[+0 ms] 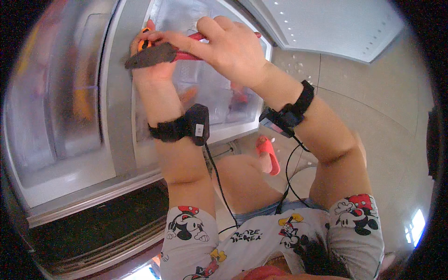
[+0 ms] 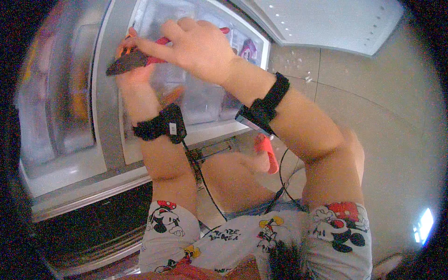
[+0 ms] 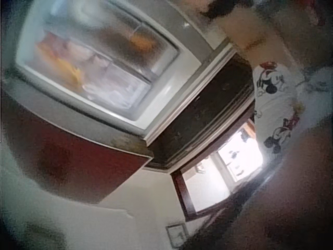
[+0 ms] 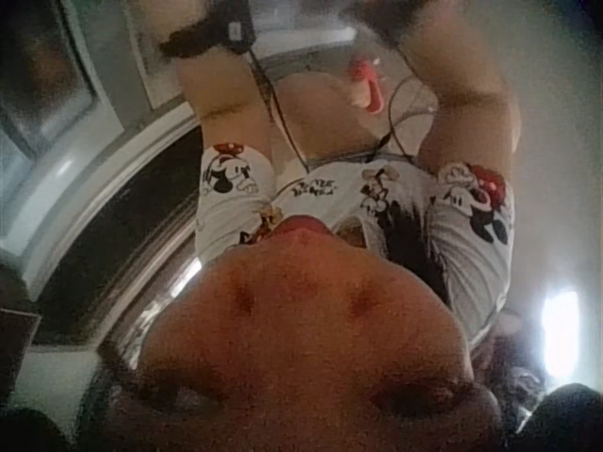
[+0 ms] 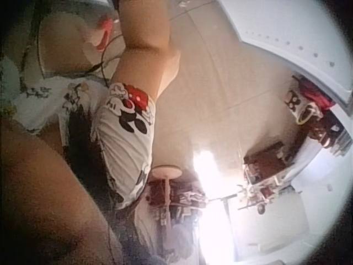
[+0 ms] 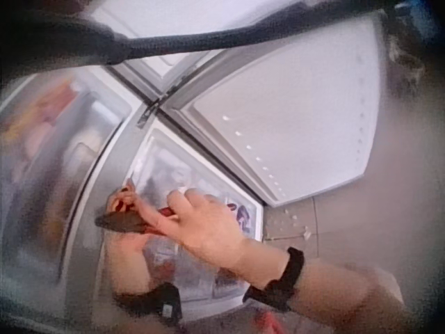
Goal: The person uses pliers and a screwdriver to manipulate parts on the bottom hinge of a refrigerator door while positioned on the floor.
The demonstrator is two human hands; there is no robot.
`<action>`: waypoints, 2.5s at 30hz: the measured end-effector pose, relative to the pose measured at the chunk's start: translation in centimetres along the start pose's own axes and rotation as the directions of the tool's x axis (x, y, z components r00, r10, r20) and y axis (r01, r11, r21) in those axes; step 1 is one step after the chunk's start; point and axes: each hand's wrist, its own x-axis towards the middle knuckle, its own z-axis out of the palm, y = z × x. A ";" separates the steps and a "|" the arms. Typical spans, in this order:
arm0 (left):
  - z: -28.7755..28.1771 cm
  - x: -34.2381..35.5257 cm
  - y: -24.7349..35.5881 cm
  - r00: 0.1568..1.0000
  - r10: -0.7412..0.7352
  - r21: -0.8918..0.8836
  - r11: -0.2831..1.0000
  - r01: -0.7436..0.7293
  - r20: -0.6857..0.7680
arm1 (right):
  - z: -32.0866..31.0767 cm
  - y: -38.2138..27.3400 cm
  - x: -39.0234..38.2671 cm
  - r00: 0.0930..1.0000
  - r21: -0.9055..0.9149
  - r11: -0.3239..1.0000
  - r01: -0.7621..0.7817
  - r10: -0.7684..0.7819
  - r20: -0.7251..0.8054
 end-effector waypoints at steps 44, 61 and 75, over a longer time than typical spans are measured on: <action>-3.9 2.4 2.5 0.969 -0.193 -0.080 0.975 0.207 0.152 | 2.7 -1.6 0.5 0.988 0.120 0.986 -0.118 0.129 -0.089; -1.8 -0.8 -1.7 0.987 0.040 0.125 0.992 -0.020 -0.159 | 2.4 -2.7 -0.4 0.970 0.300 0.929 -0.217 0.240 -0.041; -1.1 -0.1 0.3 0.996 0.095 0.260 0.961 -0.091 0.000 | 1.6 -2.3 -1.3 0.956 0.281 0.918 -0.280 0.293 -0.003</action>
